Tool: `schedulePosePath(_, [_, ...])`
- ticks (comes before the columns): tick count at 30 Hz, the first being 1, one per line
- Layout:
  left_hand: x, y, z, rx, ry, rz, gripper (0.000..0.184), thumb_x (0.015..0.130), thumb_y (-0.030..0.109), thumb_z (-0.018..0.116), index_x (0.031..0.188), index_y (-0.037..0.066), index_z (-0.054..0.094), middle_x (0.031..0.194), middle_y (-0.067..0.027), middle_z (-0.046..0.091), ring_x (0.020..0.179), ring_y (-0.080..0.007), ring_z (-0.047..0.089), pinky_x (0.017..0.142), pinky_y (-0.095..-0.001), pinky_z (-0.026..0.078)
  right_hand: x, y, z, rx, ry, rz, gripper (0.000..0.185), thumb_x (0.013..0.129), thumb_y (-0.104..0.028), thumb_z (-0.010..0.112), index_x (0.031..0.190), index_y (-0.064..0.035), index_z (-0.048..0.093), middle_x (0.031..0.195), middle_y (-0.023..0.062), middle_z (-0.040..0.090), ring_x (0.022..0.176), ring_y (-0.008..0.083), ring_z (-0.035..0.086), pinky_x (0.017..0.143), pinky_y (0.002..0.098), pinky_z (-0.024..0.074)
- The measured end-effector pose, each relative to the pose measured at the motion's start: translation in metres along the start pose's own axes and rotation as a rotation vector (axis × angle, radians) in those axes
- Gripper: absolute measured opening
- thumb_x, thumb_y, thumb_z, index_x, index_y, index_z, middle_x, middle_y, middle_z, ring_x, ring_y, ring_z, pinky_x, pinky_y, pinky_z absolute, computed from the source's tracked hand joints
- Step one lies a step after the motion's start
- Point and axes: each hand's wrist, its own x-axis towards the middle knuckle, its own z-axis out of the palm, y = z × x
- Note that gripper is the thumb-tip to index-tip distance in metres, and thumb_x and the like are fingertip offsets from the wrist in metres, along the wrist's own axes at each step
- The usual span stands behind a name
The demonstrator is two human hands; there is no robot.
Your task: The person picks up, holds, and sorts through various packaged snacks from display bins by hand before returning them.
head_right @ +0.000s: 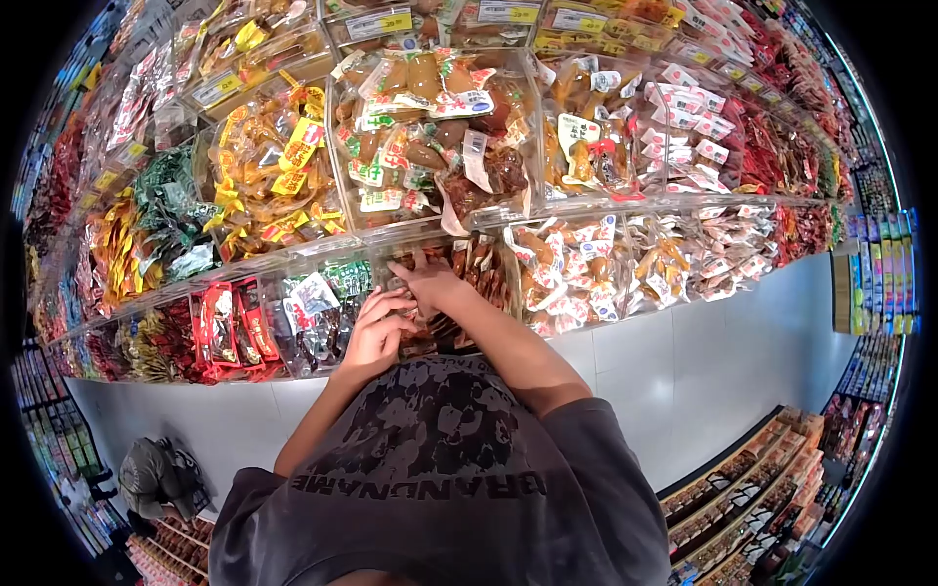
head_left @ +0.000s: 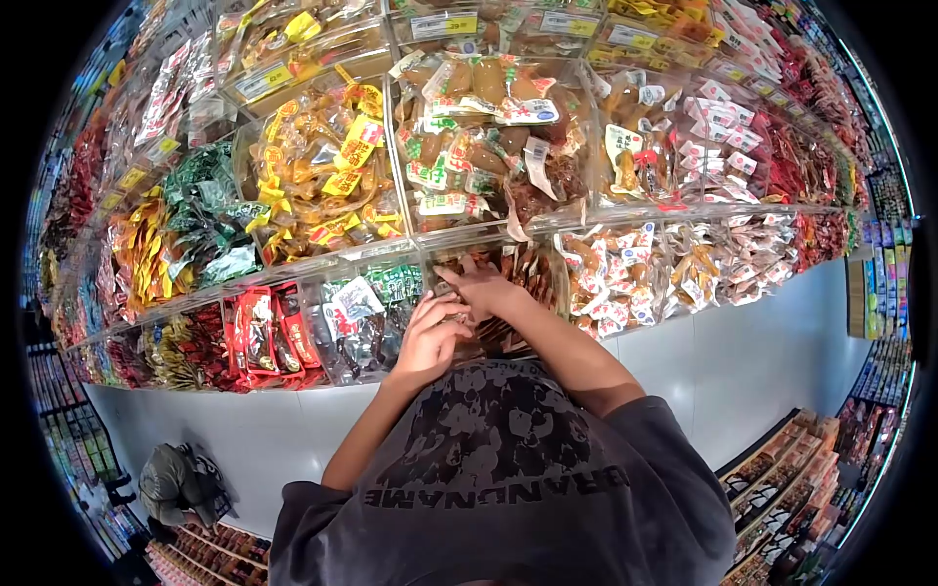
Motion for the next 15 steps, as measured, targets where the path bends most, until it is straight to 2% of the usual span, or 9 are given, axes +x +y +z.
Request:
schedulePosePath(4, [0.002,-0.002,0.002,-0.063,-0.015,0.017,0.027,0.076,-0.012,0.058,0.088,0.007,0.072,0.117,-0.0096,0.068,0.122,-0.0336,0.059,0.116,-0.0528,0.036,0.016,0.008,0.005,-0.050,-0.090,-0.055,0.120,0.061,-0.032,0.094,0.161,-0.0266,0.029,0.151,0.0274,0.042,0.134,0.0421,0.051,0.113,0.0488,0.0399])
schedulePosePath(6, [0.002,-0.001,0.003,-0.045,-0.033,0.023,0.027,0.076,-0.012,0.057,0.089,0.007,0.072,0.117,-0.0098,0.068,0.121,-0.0330,0.060,0.115,-0.0527,0.036,0.015,0.007,-0.001,-0.038,-0.138,-0.043,0.111,0.064,-0.034,0.093,0.159,-0.0247,0.036,0.150,0.0235,0.046,0.135,0.0395,0.051,0.114,0.0477,0.0392])
schedulePosePath(8, [0.000,-0.002,0.005,-0.027,-0.050,0.034,0.028,0.076,-0.012,0.057,0.089,0.007,0.072,0.118,-0.0099,0.068,0.120,-0.0324,0.060,0.115,-0.0527,0.036,0.005,0.002,-0.005,-0.031,-0.106,-0.028,0.108,0.065,-0.033,0.091,0.158,-0.0244,0.037,0.147,0.0221,0.050,0.134,0.0381,0.052,0.112,0.0485,0.0410])
schedulePosePath(10, [-0.002,-0.005,0.006,-0.042,-0.070,0.007,0.031,0.079,-0.012,0.054,0.094,0.008,0.072,0.121,-0.0091,0.067,0.122,-0.0311,0.061,0.119,-0.0534,0.031,-0.011,-0.003,-0.001,-0.030,-0.069,-0.009,0.104,0.067,-0.032,0.090,0.157,-0.0241,0.039,0.145,0.0207,0.054,0.134,0.0367,0.052,0.110,0.0493,0.0427])
schedulePosePath(12, [0.000,0.000,0.003,-0.040,-0.051,-0.006,0.030,0.080,-0.011,0.054,0.098,0.006,0.071,0.122,-0.0111,0.066,0.120,-0.0331,0.061,0.119,-0.0513,0.032,-0.040,-0.008,0.001,-0.219,0.514,-0.098,0.089,0.074,-0.029,0.086,0.153,-0.0212,0.044,0.141,0.0200,0.057,0.135,0.0352,0.051,0.110,0.0456,0.0427])
schedulePosePath(14, [0.000,0.004,0.003,-0.052,-0.011,-0.038,0.032,0.080,-0.012,0.054,0.101,0.007,0.070,0.124,-0.0110,0.065,0.120,-0.0324,0.061,0.112,-0.0502,0.040,-0.082,-0.001,-0.043,0.093,0.355,-0.113,0.066,0.080,-0.024,0.082,0.141,-0.0157,0.057,0.129,0.0182,0.066,0.120,0.0334,0.063,0.102,0.0405,0.0498])
schedulePosePath(15, [0.001,0.004,0.004,-0.053,-0.006,-0.040,0.032,0.080,-0.012,0.054,0.101,0.007,0.070,0.124,-0.0110,0.065,0.120,-0.0324,0.061,0.112,-0.0502,0.040,-0.114,0.002,-0.075,0.323,0.290,-0.074,0.054,0.081,-0.024,0.081,0.130,-0.0122,0.063,0.117,0.0165,0.070,0.108,0.0329,0.067,0.094,0.0402,0.0526])
